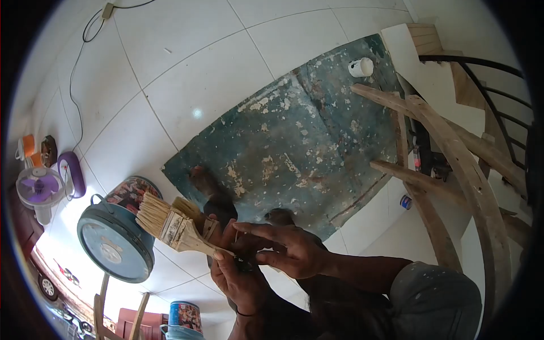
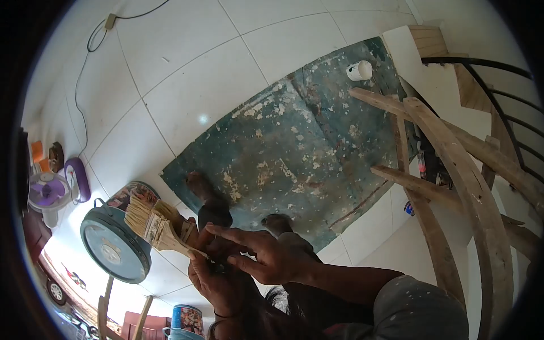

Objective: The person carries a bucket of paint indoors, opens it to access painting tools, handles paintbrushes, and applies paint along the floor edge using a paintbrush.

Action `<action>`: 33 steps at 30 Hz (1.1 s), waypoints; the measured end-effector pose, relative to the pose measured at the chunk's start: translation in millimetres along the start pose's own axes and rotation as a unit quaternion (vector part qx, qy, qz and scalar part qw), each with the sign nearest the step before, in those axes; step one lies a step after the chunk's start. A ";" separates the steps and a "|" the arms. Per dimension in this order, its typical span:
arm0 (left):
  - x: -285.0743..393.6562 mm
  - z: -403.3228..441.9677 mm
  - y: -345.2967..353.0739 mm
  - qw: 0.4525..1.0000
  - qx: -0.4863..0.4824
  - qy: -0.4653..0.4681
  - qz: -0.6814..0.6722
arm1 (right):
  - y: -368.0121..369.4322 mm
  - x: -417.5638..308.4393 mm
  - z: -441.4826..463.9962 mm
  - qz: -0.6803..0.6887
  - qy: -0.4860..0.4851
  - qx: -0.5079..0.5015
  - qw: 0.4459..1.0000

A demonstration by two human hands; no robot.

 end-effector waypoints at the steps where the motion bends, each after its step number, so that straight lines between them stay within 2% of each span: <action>1: 18.6 22.5 18.8 0.999 -0.009 0.032 0.040 | -5.8 -0.3 16.5 0.070 0.030 0.049 0.996; 2: 36.5 43.3 39.9 0.995 -0.019 0.065 0.075 | -15.2 -3.3 34.7 0.140 0.057 0.095 0.984; 3: 50.4 59.2 58.9 0.994 -0.036 0.061 0.080 | -29.7 -12.4 53.3 0.066 0.063 0.084 0.992; 4: 65.7 71.5 74.3 0.991 -0.073 0.046 0.098 | -36.1 -17.0 66.9 0.069 0.059 0.100 0.991; 5: 81.3 83.1 88.7 0.986 -0.111 0.035 0.119 | -34.4 -15.5 79.0 0.189 0.105 0.089 0.972; 6: 88.5 92.1 94.8 0.985 -0.135 -0.029 0.102 | -32.5 -18.1 90.5 0.309 0.145 0.075 0.937; 7: 94.3 99.8 107.0 0.979 -0.154 -0.031 0.131 | -38.1 -33.3 102.0 0.383 0.154 0.076 0.908; 8: 99.5 105.6 122.4 0.971 -0.173 -0.035 0.159 | -53.3 -52.9 114.3 0.393 0.146 0.091 0.903; 10: 108.9 117.5 149.9 0.959 -0.193 -0.072 0.197 | -90.8 -90.1 133.9 0.229 0.077 0.099 0.965; 11: 105.1 125.9 164.0 0.962 -0.192 -0.112 0.157 | -104.7 -97.2 138.6 0.173 0.066 0.157 0.970; 12: 102.5 134.7 179.7 0.962 -0.187 -0.157 0.120 | -125.8 -101.1 142.8 0.181 0.066 0.180 0.965; 13: 107.0 146.7 209.8 0.912 -0.304 -0.198 0.192 | -146.5 -101.1 143.2 0.260 0.109 0.185 0.941; 14: 106.4 153.4 242.1 0.900 -0.314 -0.217 0.209 | -164.2 -101.6 142.4 0.340 0.148 0.189 0.909; 15: 103.2 162.1 283.0 0.894 -0.339 -0.161 0.246 | -187.3 -100.8 144.7 0.350 0.145 0.211 0.901; 16: 100.7 173.1 321.9 0.884 -0.365 -0.099 0.276 | -214.3 -89.4 147.1 0.323 0.224 0.278 0.877; 17: 100.5 184.4 346.3 0.882 -0.357 -0.103 0.289 | -238.4 -76.7 150.2 0.296 0.303 0.336 0.841; 19: 101.1 213.1 410.4 0.881 -0.352 -0.124 0.290 | -291.1 -40.4 164.4 0.031 0.273 0.510 0.815; 21: 104.0 251.9 448.9 0.867 -0.346 -0.150 0.326 | -352.0 -8.7 177.6 -0.180 0.332 0.548 0.747; 22: 105.5 267.6 476.4 0.859 -0.316 -0.151 0.372 | -377.7 -10.2 181.0 -0.161 0.339 0.561 0.738; 24: 111.0 298.8 522.4 0.856 -0.299 -0.155 0.391 | -434.5 -5.6 180.7 0.108 0.318 0.675 0.657; 26: 112.2 318.7 574.7 0.857 -0.289 -0.137 0.404 | -482.3 -13.0 173.8 0.288 0.254 0.728 0.568; 27: 113.0 326.8 597.2 0.859 -0.272 -0.141 0.410 | -503.6 -17.5 167.1 0.332 0.198 0.744 0.545; 28: 110.2 332.1 623.9 0.861 -0.255 -0.146 0.414 | -524.9 -22.8 161.5 0.336 0.198 0.752 0.531; 30: 99.5 341.7 672.2 0.836 -0.287 -0.151 0.443 | -563.6 -30.1 155.6 0.466 0.110 0.754 0.449; 31: 91.8 345.2 695.9 0.831 -0.288 -0.162 0.447 | -579.1 -23.9 154.1 0.487 0.060 0.753 0.439; 32: 82.3 352.2 721.4 0.826 -0.290 -0.172 0.451 | -593.3 -14.6 153.3 0.487 0.055 0.761 0.424; 33: 72.9 360.3 748.9 0.639 -0.451 -0.044 0.621 | -607.8 -4.8 154.0 0.490 0.053 0.755 0.433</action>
Point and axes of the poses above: each hand's wrist, its own z-axis towards the middle knuckle, its own y-axis out of the palm, x = y × z, the point moved 3 cm from there along z, towards the middle knuckle, and after that the axes turned 9 degrees about -z, right-handed, at the moved point
